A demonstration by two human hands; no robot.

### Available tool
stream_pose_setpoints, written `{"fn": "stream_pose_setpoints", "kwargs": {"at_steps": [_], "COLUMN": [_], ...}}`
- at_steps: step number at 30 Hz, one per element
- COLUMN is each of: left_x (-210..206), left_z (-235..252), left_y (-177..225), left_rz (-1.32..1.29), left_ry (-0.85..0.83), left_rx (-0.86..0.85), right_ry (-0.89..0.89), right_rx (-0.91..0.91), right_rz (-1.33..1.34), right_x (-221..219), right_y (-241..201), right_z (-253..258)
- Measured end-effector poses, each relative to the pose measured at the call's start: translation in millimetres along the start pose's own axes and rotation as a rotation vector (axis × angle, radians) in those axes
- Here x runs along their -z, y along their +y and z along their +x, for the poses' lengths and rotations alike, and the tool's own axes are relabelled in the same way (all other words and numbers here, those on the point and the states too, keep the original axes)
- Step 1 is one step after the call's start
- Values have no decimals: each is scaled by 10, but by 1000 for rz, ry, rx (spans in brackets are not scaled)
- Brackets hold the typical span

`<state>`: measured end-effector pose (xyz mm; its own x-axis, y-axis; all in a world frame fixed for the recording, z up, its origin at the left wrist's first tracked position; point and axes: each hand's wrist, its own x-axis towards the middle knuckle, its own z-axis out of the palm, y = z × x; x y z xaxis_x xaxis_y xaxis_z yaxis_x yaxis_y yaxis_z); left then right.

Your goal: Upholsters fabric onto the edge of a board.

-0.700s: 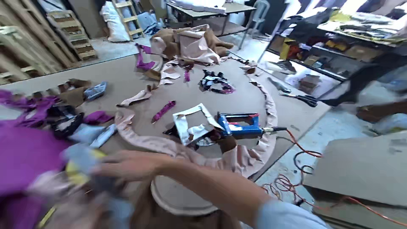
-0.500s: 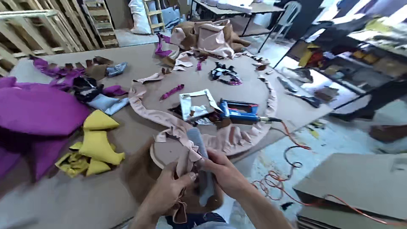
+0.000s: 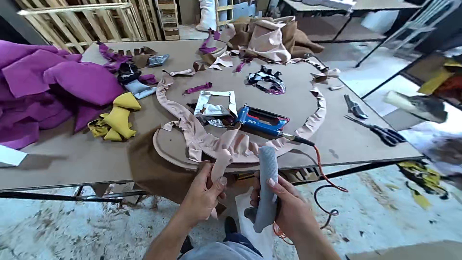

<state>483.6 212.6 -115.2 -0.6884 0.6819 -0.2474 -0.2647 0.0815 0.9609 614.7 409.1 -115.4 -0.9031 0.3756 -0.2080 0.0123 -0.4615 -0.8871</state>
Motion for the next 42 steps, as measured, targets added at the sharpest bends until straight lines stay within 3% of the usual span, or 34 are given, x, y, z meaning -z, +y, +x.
{"fn": "stream_pose_setpoints", "kwargs": {"at_steps": [4, 7, 10, 13, 15, 18, 22, 25, 28, 31, 35, 38, 40, 42], "left_x": [-569, -855, -982, -870, -700, -492, -512, -674, -917, -1223, -1652, -1939, -2108, -2255], "left_z": [233, 330, 440, 441, 416, 457, 768, 1040, 1273, 1469, 1613, 1729, 1730, 1663], "left_y": [-100, -210, -304, -282, -385, -551, -491, -389, -313, -236, -164, -180, -220, -275], "left_rz": [50, 274, 485, 617, 512, 140, -305, -263, -156, -402, -831, -933, -579, 123], "left_ry": [-20, -4, 14, -15, 17, 75, 91, 71, 167, 359, 557, 635, 637, 685], "left_rx": [126, 135, 89, 213, 277, 263, 251, 71, -132, -111, 13, -8, -156, -418], "right_ry": [66, 134, 198, 267, 270, 426, 622, 724, 660, 569, 461, 250, 8, -229], "right_rx": [-59, -170, -208, -139, -34, 127, 134, 28, -51, -54, 311, 392, 379, 211], "right_rz": [-40, -8, -56, -273, -504, -960, -1250, -1319, -1375, -1544, -1387, -1055, -903, -701], "right_x": [848, 1328, 1506, 1556, 1698, 2024, 2654, 3257, 3692, 3915, 3556, 2941, 2517, 2140], "right_y": [-181, -217, -221, -273, -395, -795, -1309, -1370, -1275, -1188, -1401, -1311, -1133, -1041], "right_z": [-63, -86, -4, 173, 360, 659, 1198, 1587, 1877, 2042, 1751, 1375, 1107, 894]}}
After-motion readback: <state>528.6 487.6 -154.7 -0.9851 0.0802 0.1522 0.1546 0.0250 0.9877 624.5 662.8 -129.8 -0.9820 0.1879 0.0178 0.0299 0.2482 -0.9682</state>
